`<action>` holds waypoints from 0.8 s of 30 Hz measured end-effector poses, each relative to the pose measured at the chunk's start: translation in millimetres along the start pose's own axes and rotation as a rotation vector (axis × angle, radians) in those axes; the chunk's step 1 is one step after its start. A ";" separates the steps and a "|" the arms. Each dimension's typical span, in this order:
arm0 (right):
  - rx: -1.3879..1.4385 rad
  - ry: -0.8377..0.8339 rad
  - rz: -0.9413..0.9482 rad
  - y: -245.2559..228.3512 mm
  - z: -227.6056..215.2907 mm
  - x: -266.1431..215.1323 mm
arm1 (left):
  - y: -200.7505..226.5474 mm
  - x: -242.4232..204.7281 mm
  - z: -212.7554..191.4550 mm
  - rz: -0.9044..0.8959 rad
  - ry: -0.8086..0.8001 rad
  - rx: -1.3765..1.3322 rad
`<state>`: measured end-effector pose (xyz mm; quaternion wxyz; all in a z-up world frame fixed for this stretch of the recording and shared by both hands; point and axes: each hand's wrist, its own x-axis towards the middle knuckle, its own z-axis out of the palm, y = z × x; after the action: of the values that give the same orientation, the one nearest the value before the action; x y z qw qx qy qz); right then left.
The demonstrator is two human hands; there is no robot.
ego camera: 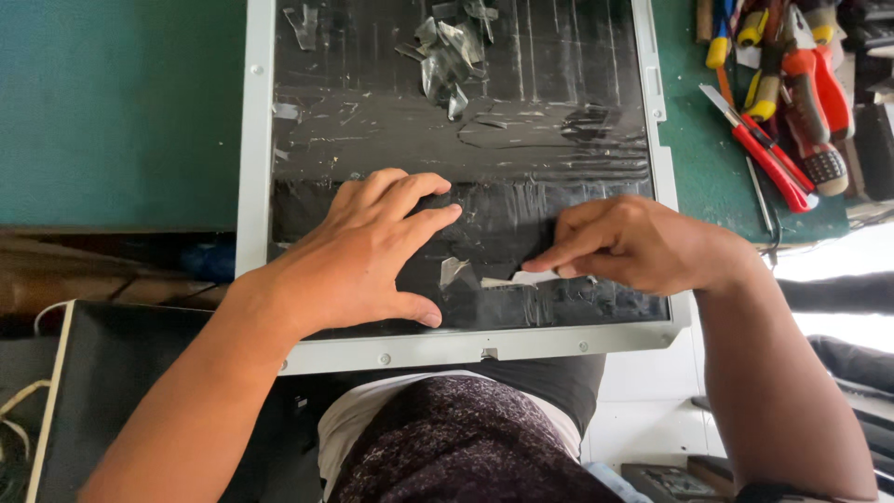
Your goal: The person uses a metal scraper to remove adhesive residue from the surface of a flat panel. They repeatedly scrape and peel off small pieces of residue, working across different areas of the panel.
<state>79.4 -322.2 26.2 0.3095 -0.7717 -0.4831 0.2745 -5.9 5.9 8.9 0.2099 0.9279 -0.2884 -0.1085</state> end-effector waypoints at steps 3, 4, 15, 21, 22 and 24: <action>-0.071 0.093 0.010 -3.7 7.5 8.5 | 2.6 0.4 -4.3 -0.021 -0.057 -0.030; -0.066 0.087 0.012 -5.4 8.1 14.2 | 1.6 -1.2 -3.0 -0.025 -0.061 -0.036; -0.082 0.175 -0.098 -1.4 2.9 14.8 | -4.2 1.5 2.2 0.031 0.004 0.002; -0.123 0.107 -0.100 -16.0 14.9 42.2 | -1.8 0.5 2.0 0.032 0.025 0.017; -0.121 0.108 -0.097 -13.9 13.0 36.4 | -2.4 0.8 2.2 0.034 0.022 0.015; -0.094 -0.023 0.013 -11.0 6.2 26.7 | -3.2 0.4 2.4 0.031 0.015 -0.002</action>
<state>78.8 -292.7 27.0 0.2655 -0.7853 -0.4941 0.2623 -4.7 7.2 5.3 0.2146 0.9239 -0.3009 -0.0985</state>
